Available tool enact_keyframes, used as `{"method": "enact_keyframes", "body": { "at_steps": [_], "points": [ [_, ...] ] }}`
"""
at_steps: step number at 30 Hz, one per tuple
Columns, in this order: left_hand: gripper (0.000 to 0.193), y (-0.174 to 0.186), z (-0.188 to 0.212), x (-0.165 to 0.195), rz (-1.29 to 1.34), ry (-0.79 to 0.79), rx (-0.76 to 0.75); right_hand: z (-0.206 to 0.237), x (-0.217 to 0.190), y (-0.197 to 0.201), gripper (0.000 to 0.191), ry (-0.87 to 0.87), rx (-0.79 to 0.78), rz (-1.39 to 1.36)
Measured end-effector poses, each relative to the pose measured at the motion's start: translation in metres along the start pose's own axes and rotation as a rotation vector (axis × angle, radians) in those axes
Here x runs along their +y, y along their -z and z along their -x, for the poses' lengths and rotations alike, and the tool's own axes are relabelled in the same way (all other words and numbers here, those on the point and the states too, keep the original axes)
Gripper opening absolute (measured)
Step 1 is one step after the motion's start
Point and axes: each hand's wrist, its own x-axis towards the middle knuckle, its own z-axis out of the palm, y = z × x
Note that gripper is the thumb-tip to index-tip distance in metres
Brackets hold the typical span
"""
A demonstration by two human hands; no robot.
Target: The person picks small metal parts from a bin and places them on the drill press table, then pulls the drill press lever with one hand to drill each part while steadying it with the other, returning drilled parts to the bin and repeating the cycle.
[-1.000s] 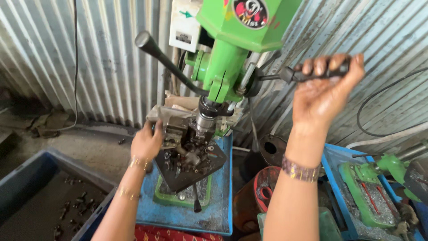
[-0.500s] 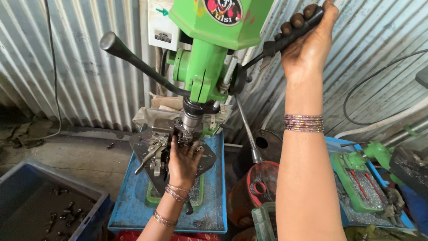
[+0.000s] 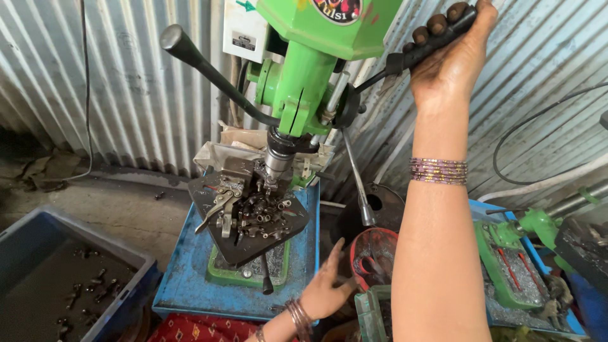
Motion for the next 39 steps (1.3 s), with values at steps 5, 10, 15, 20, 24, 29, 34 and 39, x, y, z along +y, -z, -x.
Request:
{"method": "enact_keyframes", "body": {
  "at_steps": [5, 10, 15, 20, 24, 29, 34, 39],
  "points": [
    [0.045, 0.051, -0.024, -0.007, -1.102, 0.172, 0.184, -0.001, 0.0, 0.005, 0.041, -0.008, 0.017, 0.011],
    [0.017, 0.099, -0.026, -0.018, -1.268, 0.068, 0.431, -0.007, 0.002, 0.007, 0.042, 0.008, 0.054, 0.005],
    [0.03, 0.105, -0.016, -0.016, -1.165, 0.007, 0.345, -0.009, 0.004, 0.009, 0.042, 0.0, 0.039, -0.017],
    [0.038, 0.098, -0.031, -0.023, -0.721, 0.156, 0.35, -0.008, 0.004, 0.01, 0.042, 0.005, 0.025, -0.012],
    [0.034, 0.089, -0.062, -0.047, 0.363, 0.135, 0.58, -0.005, 0.005, 0.01, 0.042, 0.013, 0.02, -0.008],
    [0.027, 0.095, -0.099, -0.09, 1.072, 0.155, 0.798, -0.007, 0.004, 0.009, 0.042, -0.004, 0.038, -0.023],
    [0.031, 0.112, -0.123, -0.118, 1.083, 0.109, 0.785, -0.007, 0.004, 0.009, 0.043, 0.009, 0.023, -0.008],
    [0.035, 0.131, -0.125, -0.1, 1.11, 0.158, 0.675, -0.003, 0.002, 0.01, 0.044, 0.015, -0.002, -0.002]
  ]
}}
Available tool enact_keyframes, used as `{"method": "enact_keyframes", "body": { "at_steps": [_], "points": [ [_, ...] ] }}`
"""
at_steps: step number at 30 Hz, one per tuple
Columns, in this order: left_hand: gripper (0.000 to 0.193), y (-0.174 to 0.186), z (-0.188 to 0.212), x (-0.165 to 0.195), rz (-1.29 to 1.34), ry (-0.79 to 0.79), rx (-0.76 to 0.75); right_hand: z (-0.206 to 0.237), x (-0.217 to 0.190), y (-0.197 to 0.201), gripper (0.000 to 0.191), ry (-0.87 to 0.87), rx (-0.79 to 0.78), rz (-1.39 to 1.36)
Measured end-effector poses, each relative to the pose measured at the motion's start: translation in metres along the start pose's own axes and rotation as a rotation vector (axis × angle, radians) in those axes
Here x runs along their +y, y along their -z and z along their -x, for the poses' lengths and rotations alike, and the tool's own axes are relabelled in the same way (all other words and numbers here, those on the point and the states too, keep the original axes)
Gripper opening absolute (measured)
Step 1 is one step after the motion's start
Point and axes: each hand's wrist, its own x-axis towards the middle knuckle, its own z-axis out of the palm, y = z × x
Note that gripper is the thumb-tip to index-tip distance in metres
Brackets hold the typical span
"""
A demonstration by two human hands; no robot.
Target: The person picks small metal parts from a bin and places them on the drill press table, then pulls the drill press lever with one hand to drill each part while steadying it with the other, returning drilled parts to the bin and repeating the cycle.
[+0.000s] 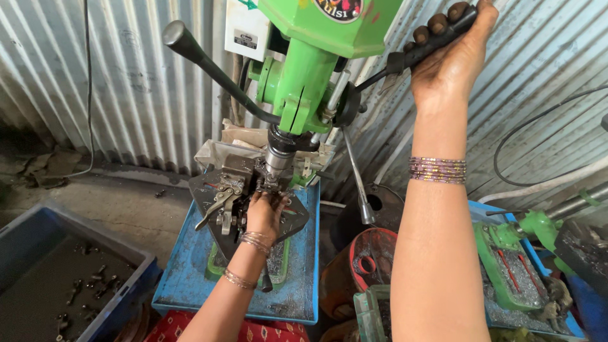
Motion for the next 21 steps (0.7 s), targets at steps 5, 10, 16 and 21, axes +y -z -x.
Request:
{"method": "enact_keyframes", "body": {
  "at_steps": [5, 10, 16, 21],
  "points": [
    [0.042, -0.023, 0.087, 0.037, -0.088, 0.007, -0.052, -0.004, 0.001, -0.001, 0.043, -0.015, 0.007, -0.012],
    [0.039, -0.034, 0.116, 0.115, -1.305, -1.11, 0.012, -0.003, 0.001, 0.003, 0.044, 0.004, -0.012, 0.005],
    [0.048, -0.052, 0.04, 0.178, -1.96, -1.122, 0.217, -0.002, 0.001, 0.0, 0.043, 0.004, 0.002, 0.0],
    [0.039, -0.048, 0.025, 0.175, -1.862, -1.183, 0.057, 0.006, -0.003, -0.005, 0.042, 0.011, 0.033, -0.01]
  ]
}}
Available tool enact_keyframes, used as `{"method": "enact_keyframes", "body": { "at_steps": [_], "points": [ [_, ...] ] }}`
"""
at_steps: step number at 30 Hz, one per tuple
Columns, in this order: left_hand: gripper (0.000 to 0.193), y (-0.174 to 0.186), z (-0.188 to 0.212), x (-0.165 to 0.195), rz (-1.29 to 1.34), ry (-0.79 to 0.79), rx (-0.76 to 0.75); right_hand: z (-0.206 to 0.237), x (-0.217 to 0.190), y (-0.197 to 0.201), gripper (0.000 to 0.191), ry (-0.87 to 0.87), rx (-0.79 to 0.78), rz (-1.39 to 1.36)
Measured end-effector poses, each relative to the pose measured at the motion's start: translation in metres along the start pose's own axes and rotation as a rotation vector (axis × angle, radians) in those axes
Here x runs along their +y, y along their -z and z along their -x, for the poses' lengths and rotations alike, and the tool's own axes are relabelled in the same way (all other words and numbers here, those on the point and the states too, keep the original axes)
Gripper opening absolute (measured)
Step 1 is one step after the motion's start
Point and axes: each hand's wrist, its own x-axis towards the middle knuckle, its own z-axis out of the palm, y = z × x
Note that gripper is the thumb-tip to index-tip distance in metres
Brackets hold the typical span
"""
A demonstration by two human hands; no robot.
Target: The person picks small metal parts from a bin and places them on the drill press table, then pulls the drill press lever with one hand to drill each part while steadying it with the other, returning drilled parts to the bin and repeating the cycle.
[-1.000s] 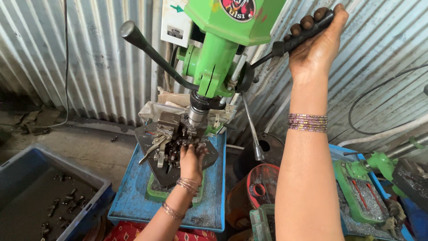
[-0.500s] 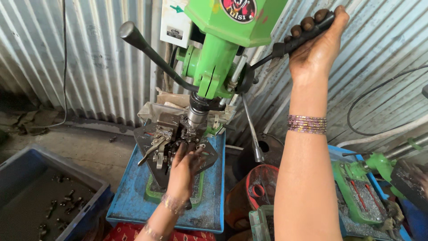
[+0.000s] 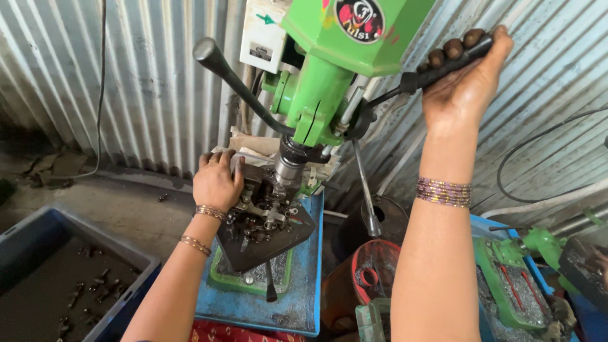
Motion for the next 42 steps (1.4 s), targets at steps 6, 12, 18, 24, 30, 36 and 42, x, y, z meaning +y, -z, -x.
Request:
{"method": "enact_keyframes", "body": {
  "at_steps": [6, 12, 18, 24, 30, 36, 42],
  "points": [
    [0.038, -0.003, 0.0, -0.001, -0.058, 0.086, -0.064, 0.029, -0.003, -0.008, 0.038, 0.137, 0.006, -0.099],
    [0.042, -0.004, -0.003, -0.001, -0.07, 0.152, -0.154, 0.057, -0.007, -0.021, 0.04, 0.146, -0.04, -0.023],
    [0.046, -0.001, -0.002, -0.001, -0.074, 0.169, -0.19, 0.068, -0.002, -0.03, 0.041, 0.169, 0.001, -0.017],
    [0.048, 0.001, -0.004, 0.0, -0.068, 0.185, -0.206, 0.071, 0.002, -0.028, 0.042, 0.253, -0.029, -0.044],
    [0.049, 0.002, -0.002, 0.001, -0.049, 0.179, -0.179, 0.074, 0.003, -0.025, 0.041, 0.291, -0.02, -0.033],
    [0.048, 0.001, -0.003, 0.001, -0.052, 0.19, -0.167, 0.075, 0.003, -0.026, 0.043, 0.291, -0.012, -0.062],
    [0.048, 0.001, -0.003, 0.001, -0.043, 0.193, -0.162, 0.08, 0.002, -0.027, 0.043, 0.212, -0.006, -0.019]
  ]
}}
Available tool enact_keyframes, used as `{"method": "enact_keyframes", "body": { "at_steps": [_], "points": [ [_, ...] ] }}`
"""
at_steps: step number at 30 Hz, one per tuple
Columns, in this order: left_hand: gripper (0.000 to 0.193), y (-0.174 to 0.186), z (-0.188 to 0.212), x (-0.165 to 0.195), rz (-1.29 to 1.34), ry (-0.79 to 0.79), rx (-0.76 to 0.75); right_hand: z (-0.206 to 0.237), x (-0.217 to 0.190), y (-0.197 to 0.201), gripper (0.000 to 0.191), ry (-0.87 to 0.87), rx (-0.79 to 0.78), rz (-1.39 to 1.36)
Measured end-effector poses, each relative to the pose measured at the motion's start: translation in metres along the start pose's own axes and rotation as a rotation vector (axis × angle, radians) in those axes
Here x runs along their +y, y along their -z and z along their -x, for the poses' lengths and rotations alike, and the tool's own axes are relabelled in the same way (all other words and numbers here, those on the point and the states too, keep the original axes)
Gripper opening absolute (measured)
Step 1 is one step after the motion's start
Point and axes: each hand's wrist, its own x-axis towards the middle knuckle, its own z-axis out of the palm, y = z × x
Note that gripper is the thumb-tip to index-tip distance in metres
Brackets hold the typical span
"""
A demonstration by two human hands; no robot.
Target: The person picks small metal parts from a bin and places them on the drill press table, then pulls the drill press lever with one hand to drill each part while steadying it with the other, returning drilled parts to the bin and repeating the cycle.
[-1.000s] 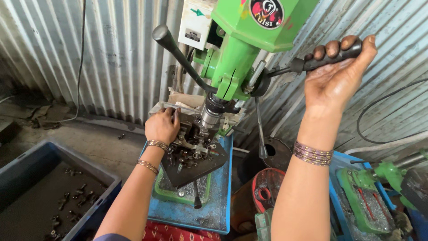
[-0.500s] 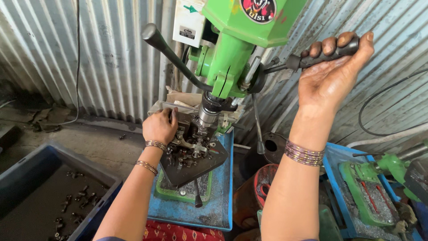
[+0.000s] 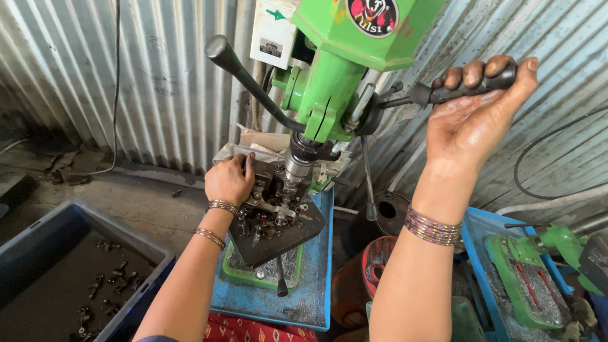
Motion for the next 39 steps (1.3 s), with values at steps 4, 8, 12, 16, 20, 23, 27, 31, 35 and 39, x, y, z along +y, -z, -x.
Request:
{"method": "enact_keyframes", "body": {
  "at_steps": [4, 8, 12, 16, 20, 23, 27, 31, 35, 39],
  "points": [
    [0.047, 0.0, -0.001, 0.001, 0.001, 0.007, 0.002, 0.001, 0.001, 0.003, 0.044, -0.001, -0.008, -0.021],
    [0.047, 0.0, -0.003, 0.001, -0.019, 0.016, -0.023, 0.0, 0.003, 0.007, 0.046, 0.018, -0.008, -0.053],
    [0.047, -0.001, -0.003, 0.0, -0.021, 0.015, -0.024, 0.002, 0.002, 0.008, 0.044, 0.001, -0.019, -0.036],
    [0.047, -0.002, -0.003, 0.001, -0.011, 0.017, -0.007, 0.002, 0.001, 0.005, 0.043, -0.02, -0.011, -0.05],
    [0.047, -0.002, -0.003, 0.0, 0.0, 0.006, 0.013, 0.003, 0.002, 0.003, 0.045, -0.012, -0.013, -0.061],
    [0.046, -0.001, -0.003, 0.0, 0.013, 0.002, 0.028, 0.004, 0.002, 0.004, 0.042, -0.003, -0.024, -0.054],
    [0.046, -0.001, -0.003, 0.001, 0.011, 0.01, 0.011, 0.003, 0.003, 0.009, 0.042, 0.05, -0.016, -0.085],
    [0.048, -0.002, -0.002, 0.002, 0.008, 0.014, 0.018, 0.002, 0.003, 0.013, 0.042, 0.062, -0.017, -0.092],
    [0.047, -0.001, -0.003, 0.003, 0.011, 0.015, 0.018, 0.001, 0.002, 0.014, 0.043, 0.066, -0.025, -0.076],
    [0.047, -0.001, -0.005, 0.005, 0.003, 0.024, 0.0, 0.004, 0.003, 0.013, 0.043, 0.074, -0.027, -0.07]
  ]
}}
